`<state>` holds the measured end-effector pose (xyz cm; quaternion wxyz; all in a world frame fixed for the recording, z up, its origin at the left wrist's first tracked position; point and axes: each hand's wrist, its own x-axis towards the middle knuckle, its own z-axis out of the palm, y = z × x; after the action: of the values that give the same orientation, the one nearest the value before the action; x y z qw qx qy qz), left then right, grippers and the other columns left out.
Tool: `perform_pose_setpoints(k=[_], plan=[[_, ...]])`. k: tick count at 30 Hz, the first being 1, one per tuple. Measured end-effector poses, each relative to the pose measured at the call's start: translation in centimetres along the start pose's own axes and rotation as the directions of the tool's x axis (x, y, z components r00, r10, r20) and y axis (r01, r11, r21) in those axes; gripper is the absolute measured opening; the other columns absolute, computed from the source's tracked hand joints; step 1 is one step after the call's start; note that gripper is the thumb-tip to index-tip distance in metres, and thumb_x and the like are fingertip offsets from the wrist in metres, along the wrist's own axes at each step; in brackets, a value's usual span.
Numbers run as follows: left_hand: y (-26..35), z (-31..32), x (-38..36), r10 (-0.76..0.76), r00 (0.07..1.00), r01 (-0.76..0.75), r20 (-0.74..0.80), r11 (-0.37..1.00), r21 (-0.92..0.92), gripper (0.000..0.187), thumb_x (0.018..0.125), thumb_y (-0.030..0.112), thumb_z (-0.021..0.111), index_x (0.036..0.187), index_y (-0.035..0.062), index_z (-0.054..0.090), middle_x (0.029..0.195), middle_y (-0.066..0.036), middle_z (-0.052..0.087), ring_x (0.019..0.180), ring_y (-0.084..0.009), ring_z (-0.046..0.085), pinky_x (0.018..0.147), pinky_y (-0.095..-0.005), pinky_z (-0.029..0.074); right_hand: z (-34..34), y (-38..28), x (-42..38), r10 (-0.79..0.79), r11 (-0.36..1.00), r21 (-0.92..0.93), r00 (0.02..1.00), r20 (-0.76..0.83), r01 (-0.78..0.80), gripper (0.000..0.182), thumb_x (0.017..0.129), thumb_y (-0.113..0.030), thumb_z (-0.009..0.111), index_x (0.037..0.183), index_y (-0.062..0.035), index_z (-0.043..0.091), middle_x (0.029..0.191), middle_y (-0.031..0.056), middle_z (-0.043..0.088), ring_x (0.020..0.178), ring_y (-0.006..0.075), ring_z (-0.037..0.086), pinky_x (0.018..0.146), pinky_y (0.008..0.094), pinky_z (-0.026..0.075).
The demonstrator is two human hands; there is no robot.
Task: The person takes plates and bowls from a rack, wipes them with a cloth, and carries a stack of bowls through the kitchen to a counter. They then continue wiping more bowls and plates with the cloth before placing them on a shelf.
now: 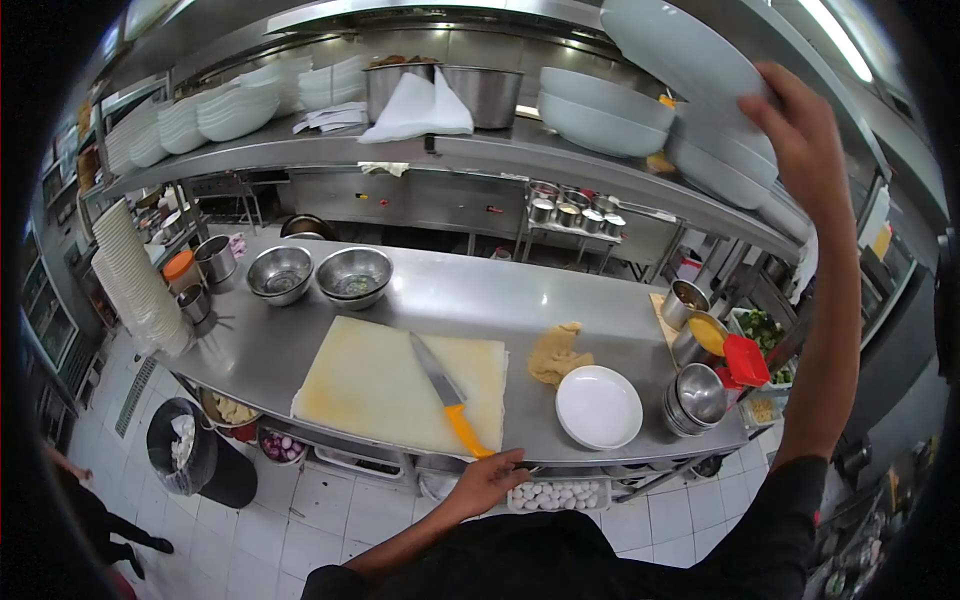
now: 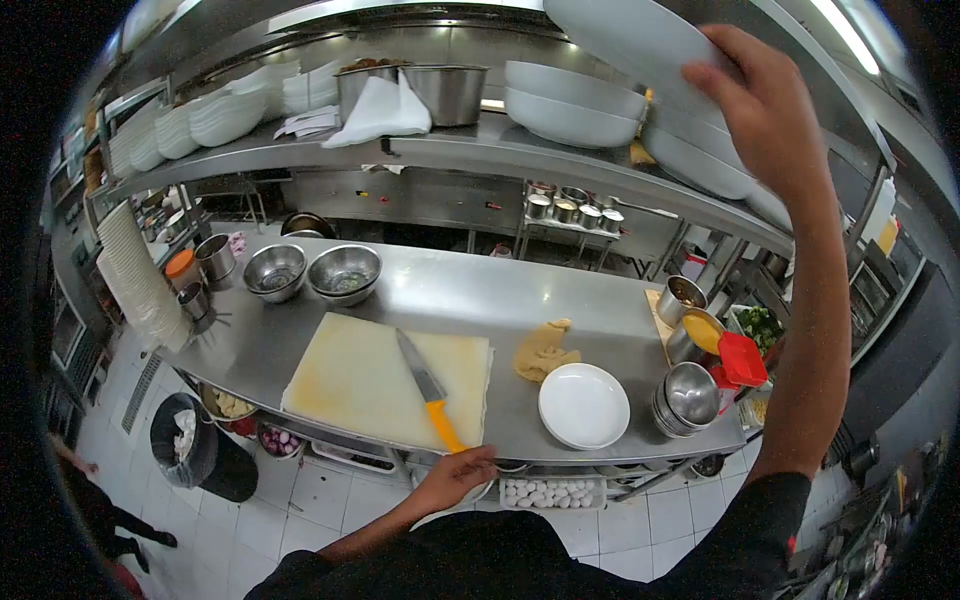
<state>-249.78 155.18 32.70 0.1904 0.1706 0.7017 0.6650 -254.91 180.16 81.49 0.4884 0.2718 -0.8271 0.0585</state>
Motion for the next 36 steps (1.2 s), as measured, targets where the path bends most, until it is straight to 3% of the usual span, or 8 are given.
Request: perform_pose_setpoints(k=[1,3,6,9,16,25,32,36], plan=[[0.1,-0.2,-0.5,0.015,0.999,-0.016,-0.037,1.000,-0.017,0.051,0.092,0.025,0.066,0.134,-0.0007,0.050,0.126,-0.016,0.061,0.107,-0.0183,0.061,0.094,-0.0306,0.047,1.2,1.3,1.9,-0.046,0.999,0.015,0.999,-0.003,0.046,0.030,0.088,-0.020,0.061,0.108,0.0022,0.062,0.087,0.0158,0.065,0.077,0.0223,0.060,0.075,0.0344,0.047],[0.1,-0.7,-1.3,0.029,0.994,-0.034,-0.103,0.998,-0.047,0.051,0.091,0.026,0.067,0.133,-0.0002,0.053,0.123,-0.016,0.062,0.105,-0.0183,0.062,0.092,-0.0301,0.048,3.5,2.9,5.2,-0.067,0.997,0.029,0.997,0.036,0.066,0.029,0.089,-0.019,0.062,0.107,0.0041,0.060,0.082,0.0076,0.060,0.075,0.0159,0.053,0.072,0.0305,0.043],[-0.1,-1.4,-2.5,0.016,0.984,-0.029,-0.178,0.997,-0.071,0.050,0.092,0.024,0.066,0.132,-0.0015,0.052,0.123,-0.017,0.062,0.106,-0.0185,0.062,0.093,-0.0302,0.047,7.6,4.9,8.1,-0.050,0.999,0.014,0.993,0.104,0.049,0.031,0.088,-0.021,0.063,0.108,0.0026,0.063,0.095,0.0205,0.067,0.084,0.0316,0.062,0.081,0.0388,0.047],[0.3,-2.0,-3.4,-0.013,0.976,-0.006,-0.217,0.996,-0.088,0.050,0.092,0.024,0.066,0.132,-0.0027,0.052,0.123,-0.017,0.062,0.107,-0.0188,0.062,0.093,-0.0303,0.047,10.1,5.7,9.3,-0.018,0.999,-0.045,0.985,0.171,0.027,0.032,0.086,-0.020,0.064,0.109,0.0026,0.064,0.098,0.0227,0.066,0.089,0.0372,0.062,0.084,0.0413,0.046],[0.6,-3.0,-4.3,-0.075,0.963,0.060,-0.260,0.996,-0.065,0.049,0.093,0.021,0.065,0.134,-0.0018,0.051,0.125,-0.014,0.062,0.110,-0.0181,0.060,0.096,-0.0308,0.046,11.9,5.5,9.1,0.061,0.989,-0.149,0.972,0.227,-0.027,0.033,0.086,-0.020,0.065,0.111,0.0023,0.064,0.100,0.0218,0.066,0.091,0.0355,0.062,0.085,0.0406,0.047],[0.8,-3.3,-3.8,-0.013,0.966,0.004,-0.258,0.999,-0.034,0.048,0.091,0.025,0.067,0.130,-0.0012,0.055,0.116,-0.015,0.065,0.102,-0.0186,0.062,0.091,-0.0307,0.047,12.6,5.9,8.0,0.130,0.991,-0.026,0.963,0.234,-0.128,0.029,0.088,-0.018,0.064,0.110,0.0008,0.064,0.098,0.0197,0.067,0.088,0.0312,0.064,0.083,0.0391,0.048],[0.4,-3.5,-3.4,-0.087,0.973,0.078,-0.214,0.996,-0.051,0.049,0.093,0.021,0.065,0.134,-0.0007,0.051,0.125,-0.014,0.062,0.112,-0.0179,0.058,0.097,-0.0312,0.045,13.0,6.7,7.7,0.086,0.994,-0.080,0.969,0.233,-0.069,0.032,0.087,-0.021,0.065,0.111,-0.0002,0.065,0.102,0.0202,0.067,0.091,0.0328,0.064,0.084,0.0411,0.048],[0.6,-3.4,-3.5,-0.022,0.967,0.023,-0.255,1.000,0.002,0.047,0.091,0.025,0.068,0.129,-0.0004,0.056,0.118,-0.014,0.066,0.103,-0.0181,0.062,0.091,-0.0307,0.047,13.3,7.5,7.7,0.045,0.997,-0.066,0.978,0.202,-0.033,0.034,0.087,-0.023,0.065,0.111,0.0007,0.065,0.103,0.0213,0.067,0.091,0.0341,0.065,0.085,0.0414,0.048]])
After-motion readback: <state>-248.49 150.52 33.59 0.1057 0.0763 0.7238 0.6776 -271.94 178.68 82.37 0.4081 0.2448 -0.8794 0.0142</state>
